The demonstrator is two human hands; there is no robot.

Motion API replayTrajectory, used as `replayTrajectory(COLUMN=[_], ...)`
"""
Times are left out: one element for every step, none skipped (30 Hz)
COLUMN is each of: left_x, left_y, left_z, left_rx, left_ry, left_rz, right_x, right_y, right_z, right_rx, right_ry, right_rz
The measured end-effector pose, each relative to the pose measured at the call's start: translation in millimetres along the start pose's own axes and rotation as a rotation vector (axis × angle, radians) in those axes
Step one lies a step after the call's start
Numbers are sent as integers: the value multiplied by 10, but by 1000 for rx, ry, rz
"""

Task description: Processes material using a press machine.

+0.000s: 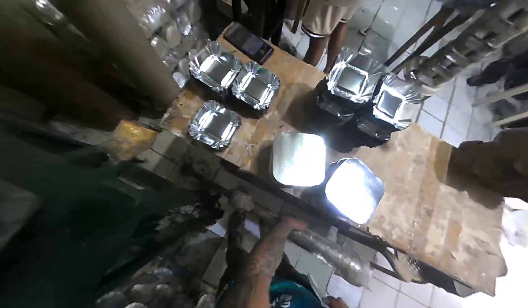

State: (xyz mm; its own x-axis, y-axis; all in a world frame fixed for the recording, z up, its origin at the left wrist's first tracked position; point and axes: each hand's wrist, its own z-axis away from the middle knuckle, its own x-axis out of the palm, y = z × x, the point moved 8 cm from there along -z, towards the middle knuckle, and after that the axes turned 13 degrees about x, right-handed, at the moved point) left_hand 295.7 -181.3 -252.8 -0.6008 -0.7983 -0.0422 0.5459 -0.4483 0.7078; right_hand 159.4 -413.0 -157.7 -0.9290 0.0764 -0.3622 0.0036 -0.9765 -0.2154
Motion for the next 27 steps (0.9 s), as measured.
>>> replayTrajectory(left_x=[-139,-273,-415,-595,-790,-972,-1127,-1261,-1383,-1492,-1612,-1748,-1856,-1979,-2130,-2265,-2322,-2305,-2233,-2145,-2086,-2041,-2012,-1979,-1900,-1762,-1589], left_y=[102,172,210,260,307,372,439,472,461,399,325,292,279,239,157,5,-218,-522,-932,-1383,-1871,-2300,-2594,-2707,-2662,-2533,-2379], left_z=[265,523,770,1068,1404,1818,2295,2792,3263,3668,4020,4346,4699,4954,5111,5168,5174,5188,5237,5350,5493,5641,5771,5874,5973,6080,6186], left_rx=[28,63,94,130,192,291,398,474,515,546,614,695,706,671,621,609,555,406,162,-76,-278,-412,-478,-458,-367,-243,-124], left_ry=[5,27,68,132,224,354,493,619,731,860,1008,1158,1353,1468,1547,1608,1630,1612,1571,1516,1468,1437,1396,1349,1328,1318,1265], left_rz=[-8,-62,-134,-177,-182,-140,-64,32,139,263,417,556,548,443,343,261,182,67,-6,-27,-27,-36,-74,-122,-149,-168,-165], right_x=[-26,-67,-120,-168,-204,-217,-249,-303,-354,-396,-434,-464,-484,-486,-479,-484,-498,-508,-510,-507,-498,-469,-420,-360,-290,-201,-82], right_y=[-64,-148,-252,-346,-405,-391,-417,-498,-618,-756,-906,-1060,-1198,-1361,-1565,-1792,-2057,-2349,-2659,-2999,-3358,-3716,-4091,-4464,-4817,-5141,-5432], right_z=[-19,11,48,44,-8,-108,-178,-212,-230,-238,-236,-235,-244,-252,-254,-248,-239,-242,-244,-227,-171,-93,14,157,327,504,665], right_rx=[-101,-208,-247,-226,-227,-261,-305,-359,-377,-397,-403,-378,-367,-379,-411,-455,-503,-549,-588,-637,-704,-769,-846,-944,-1064,-1186,-1295], right_ry=[43,89,70,10,-42,-43,-29,0,12,27,33,19,16,22,33,54,82,110,136,164,196,220,246,276,313,347,379], right_rz=[9,34,67,109,127,136,136,140,141,133,121,132,151,168,173,170,162,151,145,133,116,112,123,137,174,247,353])
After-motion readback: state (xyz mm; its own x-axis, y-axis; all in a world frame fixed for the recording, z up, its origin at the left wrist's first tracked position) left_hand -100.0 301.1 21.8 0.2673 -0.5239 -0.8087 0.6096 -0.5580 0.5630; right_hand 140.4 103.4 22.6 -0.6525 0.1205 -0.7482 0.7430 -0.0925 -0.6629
